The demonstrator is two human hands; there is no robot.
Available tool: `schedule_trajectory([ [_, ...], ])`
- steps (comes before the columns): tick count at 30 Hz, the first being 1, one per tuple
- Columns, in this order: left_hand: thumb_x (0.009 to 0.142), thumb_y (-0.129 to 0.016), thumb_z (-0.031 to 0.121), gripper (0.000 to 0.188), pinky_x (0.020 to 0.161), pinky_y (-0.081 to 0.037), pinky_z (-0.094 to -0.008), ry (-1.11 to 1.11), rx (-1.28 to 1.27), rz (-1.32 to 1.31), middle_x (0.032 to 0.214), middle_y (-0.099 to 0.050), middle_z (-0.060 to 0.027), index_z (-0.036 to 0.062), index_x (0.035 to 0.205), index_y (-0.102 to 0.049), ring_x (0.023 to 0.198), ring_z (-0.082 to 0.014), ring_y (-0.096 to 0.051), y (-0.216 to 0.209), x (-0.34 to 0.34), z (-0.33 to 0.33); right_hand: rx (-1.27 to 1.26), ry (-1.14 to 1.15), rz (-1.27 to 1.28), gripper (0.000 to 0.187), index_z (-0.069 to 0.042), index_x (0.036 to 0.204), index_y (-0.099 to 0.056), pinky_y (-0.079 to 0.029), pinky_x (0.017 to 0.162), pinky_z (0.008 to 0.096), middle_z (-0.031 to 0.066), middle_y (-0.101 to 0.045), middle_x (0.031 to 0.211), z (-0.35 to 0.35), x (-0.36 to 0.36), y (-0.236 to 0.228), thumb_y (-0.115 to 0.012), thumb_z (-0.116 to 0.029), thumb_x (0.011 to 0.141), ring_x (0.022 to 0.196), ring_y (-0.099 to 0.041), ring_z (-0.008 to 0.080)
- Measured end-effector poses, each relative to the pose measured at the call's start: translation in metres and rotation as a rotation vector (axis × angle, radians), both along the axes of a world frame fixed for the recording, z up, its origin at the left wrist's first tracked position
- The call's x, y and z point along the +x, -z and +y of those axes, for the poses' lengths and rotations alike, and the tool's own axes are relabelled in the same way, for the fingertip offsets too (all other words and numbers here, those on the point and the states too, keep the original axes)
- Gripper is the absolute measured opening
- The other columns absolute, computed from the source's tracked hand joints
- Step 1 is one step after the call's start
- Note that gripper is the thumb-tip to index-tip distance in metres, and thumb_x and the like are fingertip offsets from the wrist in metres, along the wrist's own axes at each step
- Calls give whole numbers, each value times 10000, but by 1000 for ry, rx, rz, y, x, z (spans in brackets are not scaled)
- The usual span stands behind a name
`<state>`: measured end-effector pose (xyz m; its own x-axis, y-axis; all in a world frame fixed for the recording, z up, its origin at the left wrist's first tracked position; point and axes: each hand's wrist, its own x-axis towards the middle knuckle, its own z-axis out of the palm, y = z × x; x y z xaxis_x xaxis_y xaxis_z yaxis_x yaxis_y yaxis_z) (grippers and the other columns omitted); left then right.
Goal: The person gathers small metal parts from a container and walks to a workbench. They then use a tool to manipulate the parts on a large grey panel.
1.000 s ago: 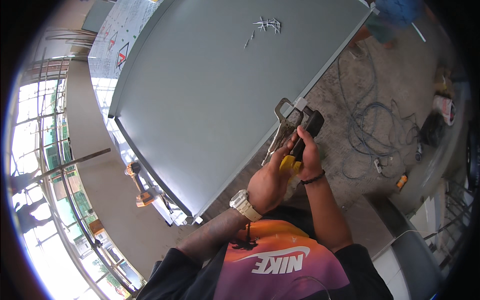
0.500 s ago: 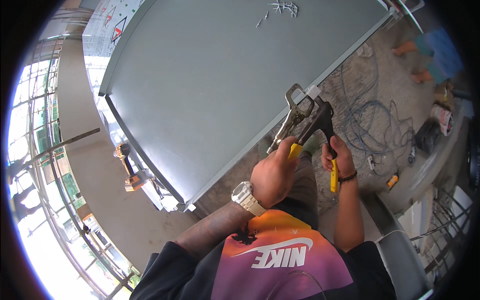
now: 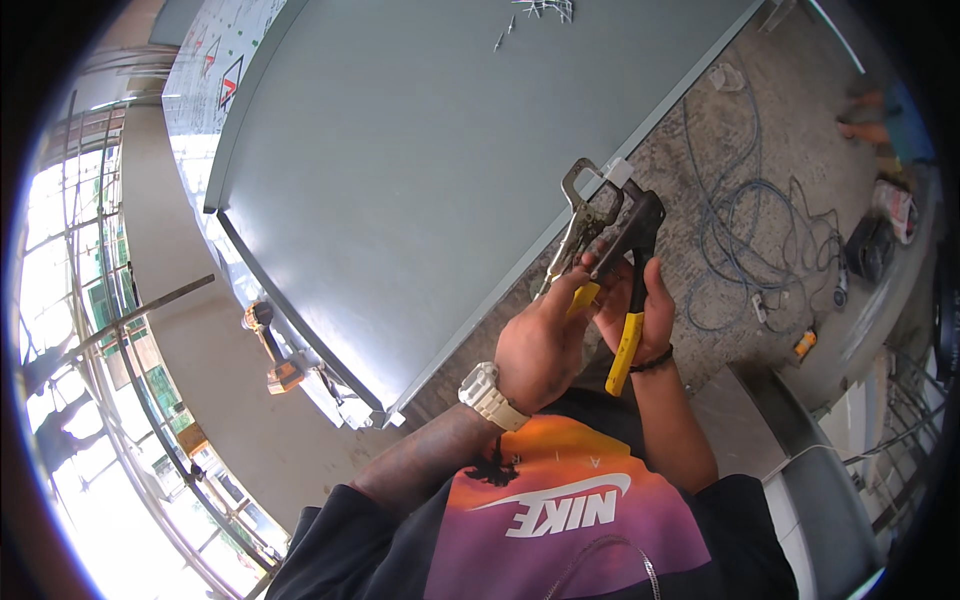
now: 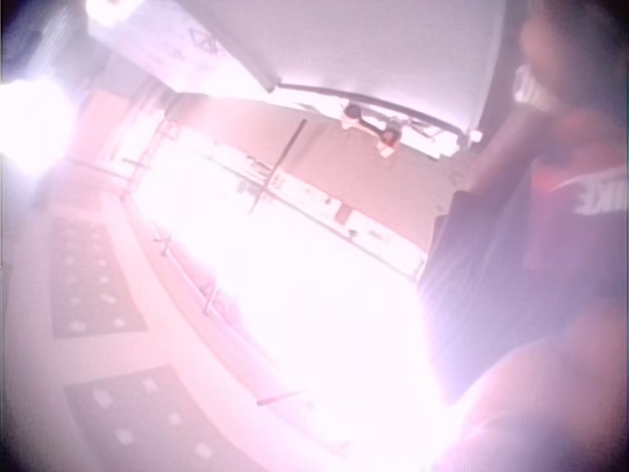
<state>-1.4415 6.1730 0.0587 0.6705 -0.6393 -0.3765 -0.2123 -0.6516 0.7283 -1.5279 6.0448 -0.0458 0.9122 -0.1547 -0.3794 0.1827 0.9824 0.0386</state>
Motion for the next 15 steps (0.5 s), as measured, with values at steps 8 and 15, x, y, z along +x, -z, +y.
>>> schedule_trajectory([
  [8,990,-583,257,301,760,-549,-481,-39,107,40,1013,-714,-185,129,1262,-559,921,-418,-692,-2,0,-3,42,12,-135,563,-70,1364,-493,-425,1085,464,112,-610,1220,10,7,8,-603,-485,1000,1197,-572,295],
  [15,967,-589,226,320,778,-540,-510,-27,124,65,1043,-699,-208,97,1254,-530,930,-440,-679,-4,-1,-4,57,-13,-94,369,-144,1160,-554,-532,900,390,19,-617,1031,18,17,14,-579,-483,1016,1028,-628,216],
])
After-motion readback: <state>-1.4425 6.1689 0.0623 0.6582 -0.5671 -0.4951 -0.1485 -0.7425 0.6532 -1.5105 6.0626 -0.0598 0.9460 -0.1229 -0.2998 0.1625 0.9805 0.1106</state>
